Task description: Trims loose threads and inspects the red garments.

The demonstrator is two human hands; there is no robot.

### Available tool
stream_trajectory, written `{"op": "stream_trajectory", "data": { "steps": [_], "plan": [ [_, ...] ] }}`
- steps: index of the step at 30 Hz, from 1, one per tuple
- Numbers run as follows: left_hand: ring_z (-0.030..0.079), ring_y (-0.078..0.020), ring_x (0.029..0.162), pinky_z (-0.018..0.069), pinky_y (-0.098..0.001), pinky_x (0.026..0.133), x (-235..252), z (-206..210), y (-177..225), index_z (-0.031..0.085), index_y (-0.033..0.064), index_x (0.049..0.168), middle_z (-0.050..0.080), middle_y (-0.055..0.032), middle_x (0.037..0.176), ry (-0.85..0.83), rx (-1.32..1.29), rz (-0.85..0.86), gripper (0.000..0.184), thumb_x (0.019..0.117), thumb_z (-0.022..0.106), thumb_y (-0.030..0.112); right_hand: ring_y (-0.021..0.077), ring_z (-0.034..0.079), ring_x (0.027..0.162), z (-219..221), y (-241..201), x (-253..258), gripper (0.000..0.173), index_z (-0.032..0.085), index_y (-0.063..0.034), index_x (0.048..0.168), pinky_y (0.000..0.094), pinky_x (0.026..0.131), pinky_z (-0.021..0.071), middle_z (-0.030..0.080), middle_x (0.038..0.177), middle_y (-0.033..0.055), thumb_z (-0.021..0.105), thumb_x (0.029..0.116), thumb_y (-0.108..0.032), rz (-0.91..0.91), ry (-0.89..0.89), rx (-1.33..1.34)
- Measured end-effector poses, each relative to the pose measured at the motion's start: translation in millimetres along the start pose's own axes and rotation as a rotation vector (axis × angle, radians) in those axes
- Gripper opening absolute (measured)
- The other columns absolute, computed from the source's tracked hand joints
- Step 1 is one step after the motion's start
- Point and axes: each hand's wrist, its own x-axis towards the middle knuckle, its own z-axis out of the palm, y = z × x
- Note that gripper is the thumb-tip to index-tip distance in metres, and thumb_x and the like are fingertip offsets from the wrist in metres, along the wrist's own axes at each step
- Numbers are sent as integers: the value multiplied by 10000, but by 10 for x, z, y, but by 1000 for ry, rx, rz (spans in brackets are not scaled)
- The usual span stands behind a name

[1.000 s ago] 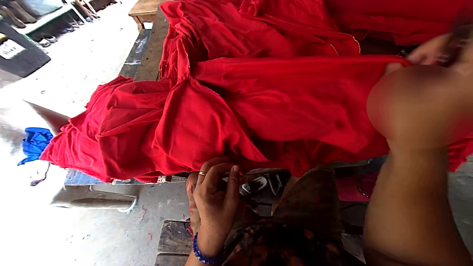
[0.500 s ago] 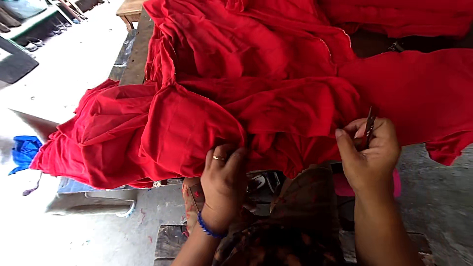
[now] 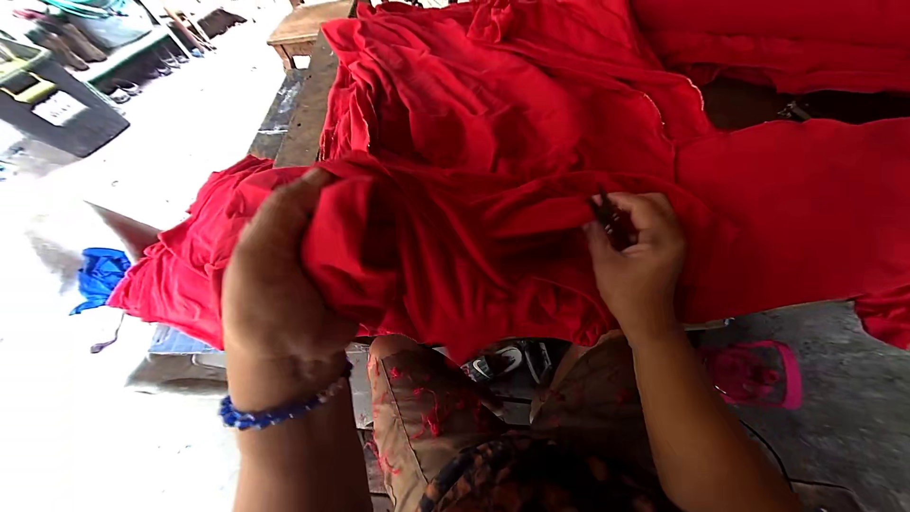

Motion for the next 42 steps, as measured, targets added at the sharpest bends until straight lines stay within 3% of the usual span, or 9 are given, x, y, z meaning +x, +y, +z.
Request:
{"op": "stream_trajectory", "data": {
  "steps": [5,8,14,20,25,30,33,38,42],
  "plan": [
    [597,-5,633,527,-239,615,697,-273,-256,686,113,958,634,65,738,111,648,11,234,1039,573,301,-20,518,649,-40,-13,78,146,660,-67,1141,128,572,429,604,862,-29,626,1011,-126,198,56,205],
    [637,-11,650,548,-231,628,859,-388,-370,705,75,1070,693,33,788,69,693,-29,244,1020,628,301,-14,588,780,-4,39,37,159,664,-31,1129,150,699,497,648,940,-24,655,983,-91,183,64,233],
    [598,-235,1192,530,-353,922,285,-532,-304,657,4,1270,614,-185,1317,243,955,538,366,1015,617,264,-4,616,879,7,31,23,206,644,-26,1173,166,779,517,658,1019,-6,647,980,-98,178,42,210],
    [453,-319,1411,379,-470,1162,-494,-552,-761,708,64,1136,501,-222,1475,-191,1016,684,290,874,721,187,-1,614,927,-1,28,36,242,625,-30,1211,161,808,510,649,1073,-9,643,981,-104,182,6,222],
    [587,-216,1247,462,-352,1078,-522,-341,-813,724,13,932,707,-104,1139,64,687,656,76,945,696,82,-4,596,800,-29,-148,-77,202,609,-53,1193,174,682,507,642,1059,-36,626,999,-106,53,98,237],
    [678,-35,738,593,-212,650,-862,67,-703,712,132,1054,713,47,900,149,2,318,98,1022,620,118,-95,491,606,63,-826,-537,249,644,-249,1238,88,524,429,667,963,-155,688,993,-246,61,-233,742],
    [697,-31,830,602,-209,736,-1034,168,-800,714,128,1083,731,42,967,100,-18,321,109,1018,628,114,-64,621,797,229,-1025,-716,428,623,-148,1278,115,689,559,678,1081,-102,798,891,-195,103,-319,908],
    [609,-115,1179,525,-276,971,-1071,28,-816,730,114,1031,620,-31,1341,198,474,524,72,981,682,135,-25,651,821,225,-1047,-736,128,713,-42,1097,146,709,574,704,990,-53,682,973,-54,3,-202,774],
    [528,-112,1060,429,-257,936,-1091,75,-717,678,135,1158,521,-67,1288,205,939,711,212,954,705,181,-51,645,809,149,-1029,-753,106,719,-31,1072,124,717,555,719,955,-59,657,990,-55,-21,-189,712]
  ]
}}
